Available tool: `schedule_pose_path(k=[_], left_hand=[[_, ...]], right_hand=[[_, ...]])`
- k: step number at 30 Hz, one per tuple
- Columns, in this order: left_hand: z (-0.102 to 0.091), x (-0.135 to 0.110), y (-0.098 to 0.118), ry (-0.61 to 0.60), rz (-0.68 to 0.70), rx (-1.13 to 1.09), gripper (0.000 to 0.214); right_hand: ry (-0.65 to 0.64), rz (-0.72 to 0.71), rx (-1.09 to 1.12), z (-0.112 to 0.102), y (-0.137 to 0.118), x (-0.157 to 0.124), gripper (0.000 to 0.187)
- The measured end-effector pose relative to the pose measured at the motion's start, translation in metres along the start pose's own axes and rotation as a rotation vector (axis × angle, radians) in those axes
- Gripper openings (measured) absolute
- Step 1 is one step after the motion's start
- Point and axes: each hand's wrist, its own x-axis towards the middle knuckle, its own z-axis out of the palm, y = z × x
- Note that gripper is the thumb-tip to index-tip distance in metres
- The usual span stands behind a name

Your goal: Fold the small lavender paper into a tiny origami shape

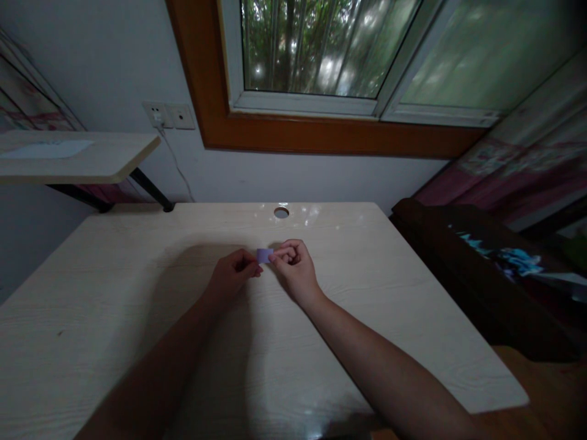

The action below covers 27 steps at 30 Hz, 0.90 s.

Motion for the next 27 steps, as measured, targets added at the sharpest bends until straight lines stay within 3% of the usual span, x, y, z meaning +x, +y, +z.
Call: schedule_pose_path(k=[12,20,27], left_hand=[[-0.0016,-0.0006,0.0015,-0.008,0.068,-0.052,0.011],[-0.0026,0.0007,-0.0041,-0.008,0.080,0.093,0.018],[-0.0028,-0.0001,-0.0015,-0.081,0.107,0.211,0.022]], right_hand=[[0.008,0.043,0.038,-0.0019,0.0012,0.0025,0.034],[-0.028,0.062,0.048,0.0002,-0.0009,0.0009,0.034],[-0.099,0.063,0.028,-0.0002,0.0016,0.0003,0.033]])
